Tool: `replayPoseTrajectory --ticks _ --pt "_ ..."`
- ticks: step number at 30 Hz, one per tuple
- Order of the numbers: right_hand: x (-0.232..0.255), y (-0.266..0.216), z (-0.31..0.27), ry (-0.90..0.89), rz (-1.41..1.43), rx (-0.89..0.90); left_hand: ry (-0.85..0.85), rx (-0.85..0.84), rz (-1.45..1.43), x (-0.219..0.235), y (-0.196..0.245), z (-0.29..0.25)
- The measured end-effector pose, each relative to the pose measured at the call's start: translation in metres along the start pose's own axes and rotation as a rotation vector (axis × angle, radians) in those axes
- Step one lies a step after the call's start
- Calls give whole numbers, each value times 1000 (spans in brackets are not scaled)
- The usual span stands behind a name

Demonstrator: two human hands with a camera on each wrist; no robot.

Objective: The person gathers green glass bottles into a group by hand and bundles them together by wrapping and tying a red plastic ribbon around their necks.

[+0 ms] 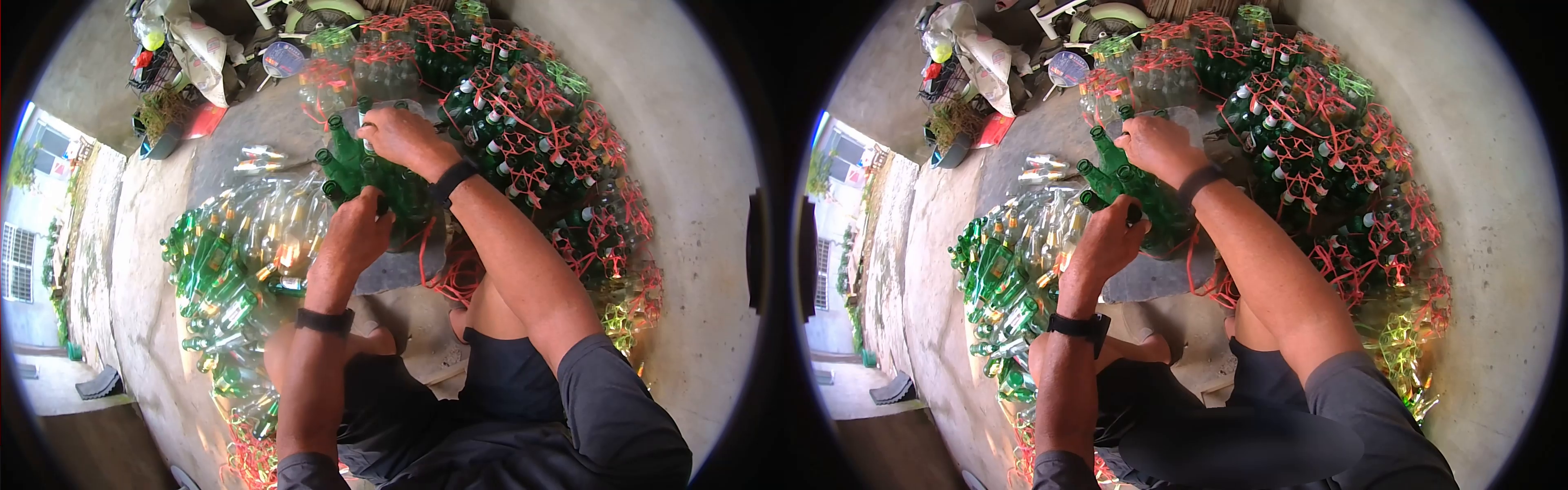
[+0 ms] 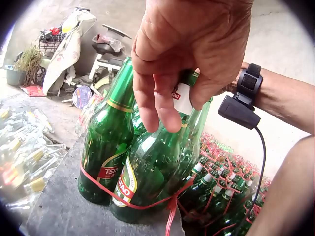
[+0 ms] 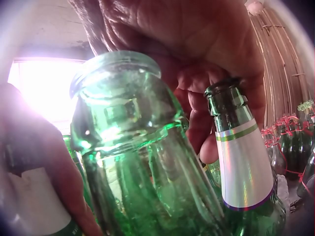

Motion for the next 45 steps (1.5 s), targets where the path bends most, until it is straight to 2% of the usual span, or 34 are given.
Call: replayPoseTrajectory --ticks 14,26,30,38,41,45 --pt "-1 4 -1 50 -4 7 5 25 21 3 2 -1" --pt "3 -2 -5 16 13 -19 -64 58 -6 2 2 1" --pt "3 -3 -5 -29 21 -78 -87 75 -10 4 4 0" --pt "0 2 -3 -6 21 -86 -89 86 -20 0 0 1" --pt "-3 6 -2 -17 23 -109 -36 20 13 1 1 1" --pt "-4 6 -1 -22 25 -111 -45 24 5 0 0 2"
Point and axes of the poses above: each hand's wrist, its own z-axis towards the middle knuckle, its own x-axis out of the back of the hand, y = z × x, the point moved 9 cm from there along z, towards the middle knuckle, and after that the axes turned 14 degrees about z, right-handed, at the moved point
